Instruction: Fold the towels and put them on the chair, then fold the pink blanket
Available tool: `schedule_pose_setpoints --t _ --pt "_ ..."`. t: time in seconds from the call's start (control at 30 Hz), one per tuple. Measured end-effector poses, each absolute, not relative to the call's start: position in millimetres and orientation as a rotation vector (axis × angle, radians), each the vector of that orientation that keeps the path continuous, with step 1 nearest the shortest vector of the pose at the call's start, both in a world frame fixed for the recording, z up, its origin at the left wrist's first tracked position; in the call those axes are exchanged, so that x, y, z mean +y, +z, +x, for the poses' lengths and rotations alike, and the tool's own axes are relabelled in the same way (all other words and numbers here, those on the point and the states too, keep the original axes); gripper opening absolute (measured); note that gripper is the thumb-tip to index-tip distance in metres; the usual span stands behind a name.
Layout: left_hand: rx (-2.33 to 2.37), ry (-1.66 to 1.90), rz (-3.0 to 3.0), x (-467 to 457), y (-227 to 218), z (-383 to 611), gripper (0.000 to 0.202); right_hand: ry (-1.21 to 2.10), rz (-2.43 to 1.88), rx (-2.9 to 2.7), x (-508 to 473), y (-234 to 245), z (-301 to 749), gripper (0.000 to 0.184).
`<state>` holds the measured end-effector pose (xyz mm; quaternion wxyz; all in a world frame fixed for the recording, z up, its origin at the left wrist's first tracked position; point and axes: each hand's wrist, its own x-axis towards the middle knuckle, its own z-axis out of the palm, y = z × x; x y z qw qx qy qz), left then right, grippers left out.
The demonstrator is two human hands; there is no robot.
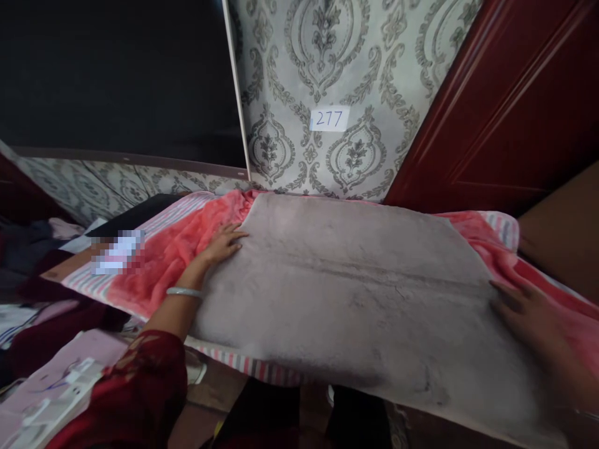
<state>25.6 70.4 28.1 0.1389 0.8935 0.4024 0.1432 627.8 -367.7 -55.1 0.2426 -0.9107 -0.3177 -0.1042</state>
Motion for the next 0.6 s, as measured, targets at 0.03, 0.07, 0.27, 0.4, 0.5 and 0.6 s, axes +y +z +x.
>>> schedule_pose_setpoints --t 0.03,0.07,0.27,0.4,0.5,0.6 --pt "1.164 0.398 2.624 68.9 27.5 29.7 0.041 -0.258 -2.511 -0.948 -364.6 -53.0 623.3 0.041" --pt "1.168 0.386 2.658 67.4 26.9 33.7 0.039 -0.239 -2.535 -1.017 -361.7 -50.0 617.0 0.044" --pt "1.301 0.429 2.815 64.6 23.0 48.9 0.029 -0.274 -2.54 -1.204 -350.0 -34.1 579.0 0.034" --pt "1.468 0.566 2.89 69.5 19.3 49.4 0.029 -0.3 -2.492 -1.135 -349.7 -34.4 576.5 0.032" --pt "1.414 0.606 2.894 69.1 17.5 48.0 0.039 -0.338 -2.423 -0.954 -355.5 -37.0 581.3 0.04" --pt "1.377 0.665 2.845 66.3 14.1 47.3 0.043 -0.245 -2.406 -0.678 -363.1 -38.5 588.4 0.057"
